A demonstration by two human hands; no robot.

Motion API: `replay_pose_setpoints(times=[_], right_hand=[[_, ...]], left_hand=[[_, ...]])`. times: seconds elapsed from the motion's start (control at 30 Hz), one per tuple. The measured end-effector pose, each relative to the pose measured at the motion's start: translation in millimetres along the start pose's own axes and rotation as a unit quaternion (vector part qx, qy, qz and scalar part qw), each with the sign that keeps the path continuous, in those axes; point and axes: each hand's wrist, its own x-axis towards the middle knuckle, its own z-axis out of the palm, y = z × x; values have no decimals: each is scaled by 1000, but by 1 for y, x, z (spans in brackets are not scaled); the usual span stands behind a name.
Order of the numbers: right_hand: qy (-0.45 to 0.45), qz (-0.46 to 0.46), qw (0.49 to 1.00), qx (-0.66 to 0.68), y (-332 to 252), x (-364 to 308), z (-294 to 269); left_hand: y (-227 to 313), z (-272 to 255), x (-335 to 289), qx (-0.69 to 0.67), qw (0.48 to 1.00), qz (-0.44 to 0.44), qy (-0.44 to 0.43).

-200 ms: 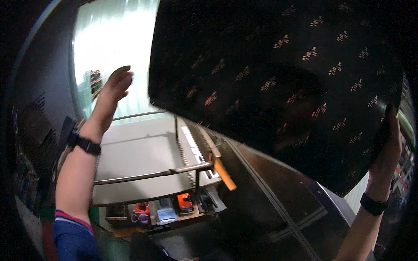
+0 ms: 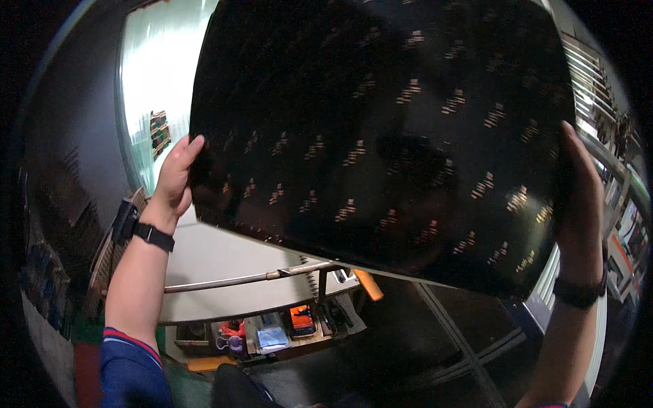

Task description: Picking up electronics panels and inserting them into a specialized storage or processing rack.

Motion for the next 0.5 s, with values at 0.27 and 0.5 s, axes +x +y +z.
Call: replay_pose_setpoints(times=[0.27,0.5], right_hand=[[-101,71,991,-53,28,41,20],[-83,136,986,-52,110,35,-13]], left_hand=[[-31,-19,6,-13,996,-46,73],[-38,-11,-2,14,988,-138,72]])
